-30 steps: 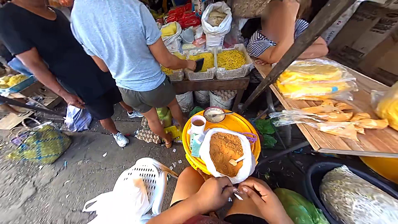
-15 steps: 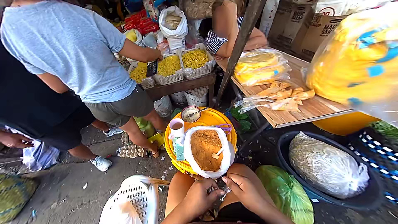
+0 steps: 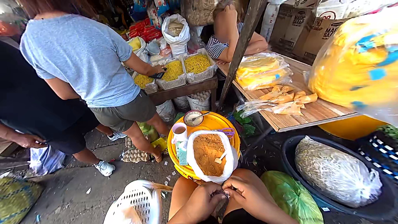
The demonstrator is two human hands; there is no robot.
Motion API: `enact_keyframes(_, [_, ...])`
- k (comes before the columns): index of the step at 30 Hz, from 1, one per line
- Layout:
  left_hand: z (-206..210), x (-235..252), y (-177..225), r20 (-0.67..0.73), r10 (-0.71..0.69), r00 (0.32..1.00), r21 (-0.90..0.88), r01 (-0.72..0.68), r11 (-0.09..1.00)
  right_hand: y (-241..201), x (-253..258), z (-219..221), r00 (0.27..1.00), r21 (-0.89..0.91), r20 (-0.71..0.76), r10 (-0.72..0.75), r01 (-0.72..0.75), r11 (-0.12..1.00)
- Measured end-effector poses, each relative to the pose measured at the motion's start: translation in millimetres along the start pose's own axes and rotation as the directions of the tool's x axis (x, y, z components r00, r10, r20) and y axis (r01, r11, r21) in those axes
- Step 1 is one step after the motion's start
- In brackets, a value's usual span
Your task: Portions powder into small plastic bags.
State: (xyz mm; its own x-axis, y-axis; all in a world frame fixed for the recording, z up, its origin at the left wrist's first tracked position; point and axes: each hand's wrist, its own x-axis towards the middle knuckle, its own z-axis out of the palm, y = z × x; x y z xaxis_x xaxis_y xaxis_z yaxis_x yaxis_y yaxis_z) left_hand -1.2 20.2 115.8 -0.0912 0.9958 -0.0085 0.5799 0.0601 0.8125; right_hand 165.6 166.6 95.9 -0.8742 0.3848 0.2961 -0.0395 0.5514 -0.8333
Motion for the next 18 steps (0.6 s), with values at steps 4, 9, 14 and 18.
enact_keyframes(4, [2,-5,-1,-0.129,0.036,0.991,0.04,-0.031,0.999,-7,2,1,0.999,0.033,0.04,0.007,-0.009,0.999])
enact_keyframes(9, [9,-5,-2,-0.189,0.007,0.982,-0.049,-0.016,0.999,-11,5,0,0.992,0.179,-0.02,0.121,-0.115,0.977])
enact_keyframes(14, [13,-4,-4,-0.127,0.012,0.992,0.089,0.0,0.996,-7,2,-1,0.992,0.1,-0.119,0.046,-0.034,0.994])
enact_keyframes(18, [18,-2,-1,-0.157,0.009,0.988,0.092,0.005,0.996,-15,1,-2,0.993,0.127,-0.103,0.062,-0.049,0.991])
